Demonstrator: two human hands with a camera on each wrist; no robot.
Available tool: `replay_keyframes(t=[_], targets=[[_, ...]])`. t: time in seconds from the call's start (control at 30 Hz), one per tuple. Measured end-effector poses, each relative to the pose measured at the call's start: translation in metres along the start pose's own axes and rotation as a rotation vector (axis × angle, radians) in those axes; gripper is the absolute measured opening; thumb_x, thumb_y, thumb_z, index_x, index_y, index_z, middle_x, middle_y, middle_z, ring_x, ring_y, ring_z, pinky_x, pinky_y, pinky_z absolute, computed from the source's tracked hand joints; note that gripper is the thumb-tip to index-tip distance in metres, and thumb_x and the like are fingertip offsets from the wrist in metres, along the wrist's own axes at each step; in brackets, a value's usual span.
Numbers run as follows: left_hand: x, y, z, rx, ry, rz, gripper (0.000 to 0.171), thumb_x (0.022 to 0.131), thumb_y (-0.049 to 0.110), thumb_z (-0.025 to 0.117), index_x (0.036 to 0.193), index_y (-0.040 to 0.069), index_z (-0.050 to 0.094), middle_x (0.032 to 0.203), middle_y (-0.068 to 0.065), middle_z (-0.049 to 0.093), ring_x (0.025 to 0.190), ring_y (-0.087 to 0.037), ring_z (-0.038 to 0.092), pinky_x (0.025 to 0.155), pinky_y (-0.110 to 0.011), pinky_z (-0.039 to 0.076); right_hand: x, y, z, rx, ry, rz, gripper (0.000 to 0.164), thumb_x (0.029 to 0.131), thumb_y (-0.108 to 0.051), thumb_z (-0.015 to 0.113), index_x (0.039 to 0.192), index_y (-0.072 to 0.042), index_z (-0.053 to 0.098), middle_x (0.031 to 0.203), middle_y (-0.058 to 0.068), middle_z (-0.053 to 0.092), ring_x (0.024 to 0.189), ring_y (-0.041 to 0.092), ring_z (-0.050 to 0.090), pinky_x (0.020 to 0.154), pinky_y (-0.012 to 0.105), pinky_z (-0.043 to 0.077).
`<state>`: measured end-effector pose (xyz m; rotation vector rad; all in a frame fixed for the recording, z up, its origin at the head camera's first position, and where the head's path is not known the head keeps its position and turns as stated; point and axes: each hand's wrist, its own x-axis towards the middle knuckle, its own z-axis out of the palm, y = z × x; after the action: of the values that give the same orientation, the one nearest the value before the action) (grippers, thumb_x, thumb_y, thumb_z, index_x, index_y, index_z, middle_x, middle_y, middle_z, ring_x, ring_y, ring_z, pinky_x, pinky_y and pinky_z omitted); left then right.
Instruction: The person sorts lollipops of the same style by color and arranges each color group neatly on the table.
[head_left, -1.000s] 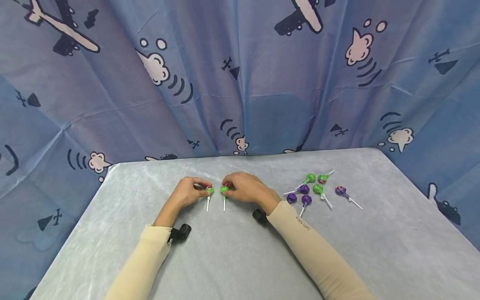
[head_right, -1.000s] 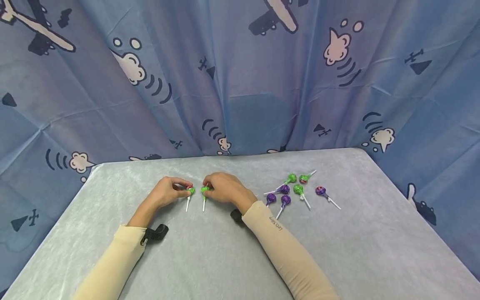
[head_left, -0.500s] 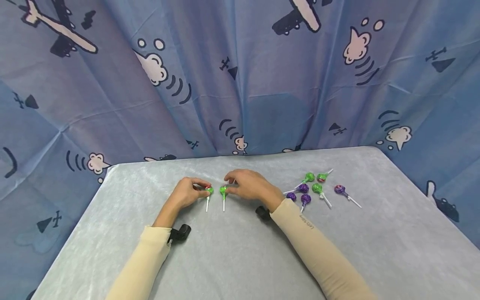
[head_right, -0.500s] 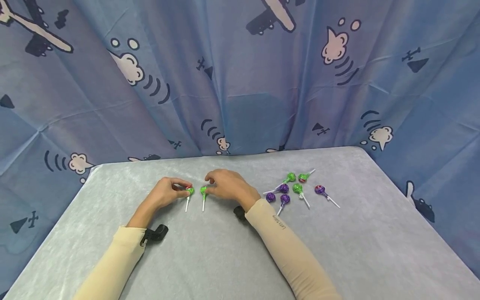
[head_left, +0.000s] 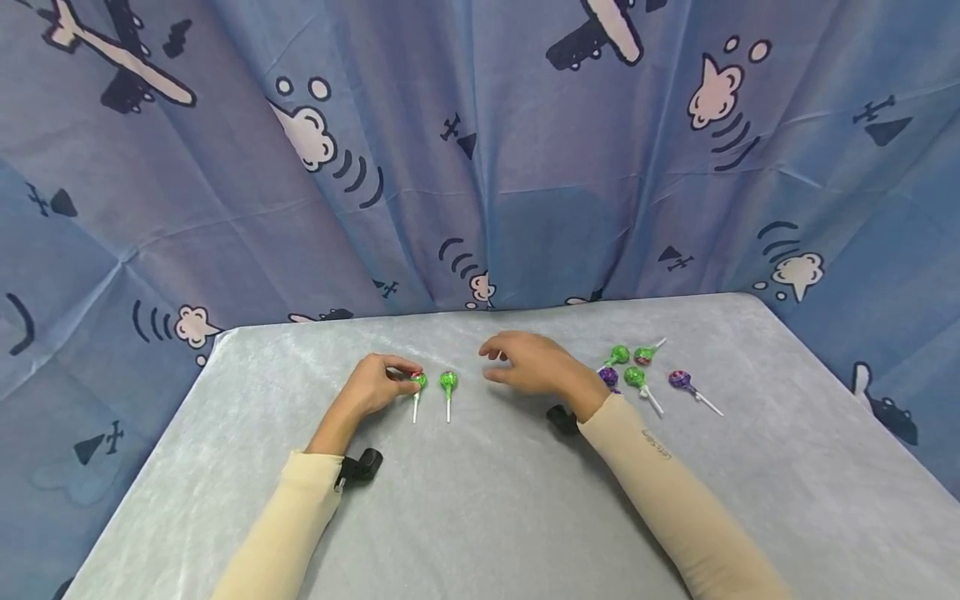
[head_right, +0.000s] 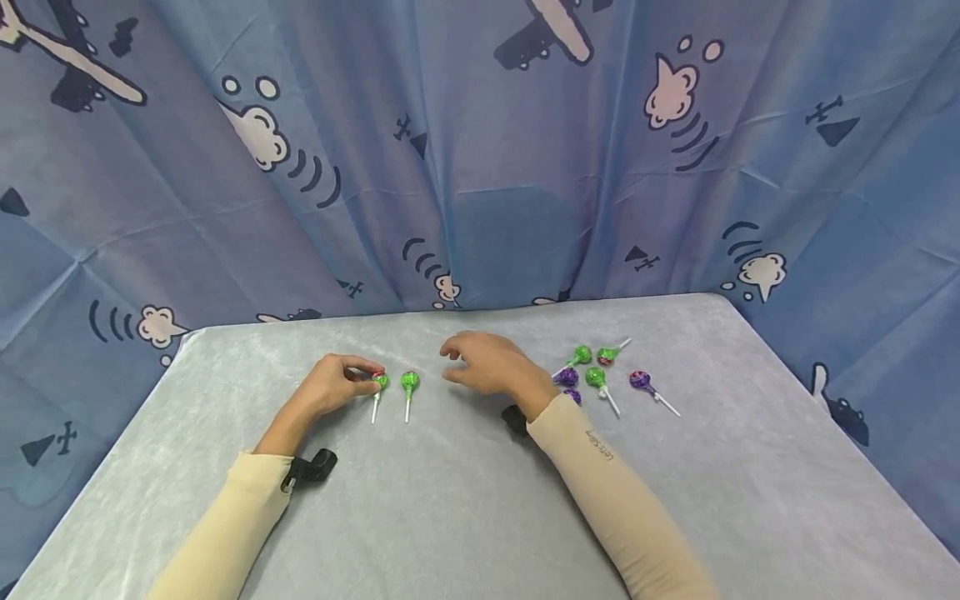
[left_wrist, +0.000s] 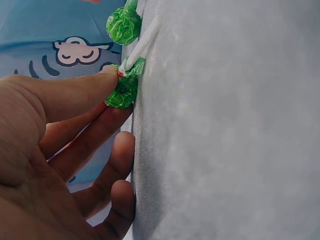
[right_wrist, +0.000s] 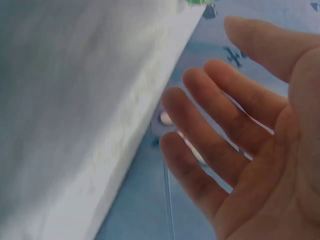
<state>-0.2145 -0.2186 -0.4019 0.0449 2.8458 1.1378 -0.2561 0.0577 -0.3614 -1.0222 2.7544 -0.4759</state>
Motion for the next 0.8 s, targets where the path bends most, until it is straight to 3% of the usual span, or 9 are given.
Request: replay_keyframes(t=[0.3,0.8], targets=[[0.000,-0.001,0.001,0.012,0.002,-0.002,0.027,0.083,0.019,0.080,0.110,0.018,0.078,0.113,-0.007,0.074,0.096,-0.021,0.068,0.079,-0.032,0.049,-0.036,0.040,-0.025,-0.070,0.064,0.045,0.040,0.095,-0.033,0.067,0.130,-0.013,0.064,0.121,0.006,0.068,0.110,0.022,0.064,0.093,0.047,0.050],[-0.001,0.000,-0.001,0.013,0.006,0.010,0.026,0.083,0.019,0.080,0.109,0.019,0.079,0.113,-0.007,0.074,0.096,-0.021,0.067,0.079,-0.033,0.050,-0.085,0.103,-0.041,-0.028,0.085,0.094,0.040,0.098,-0.027,0.064,0.131,-0.006,0.062,0.126,0.013,0.066,0.113,0.031,0.062,0.095,0.052,0.048]])
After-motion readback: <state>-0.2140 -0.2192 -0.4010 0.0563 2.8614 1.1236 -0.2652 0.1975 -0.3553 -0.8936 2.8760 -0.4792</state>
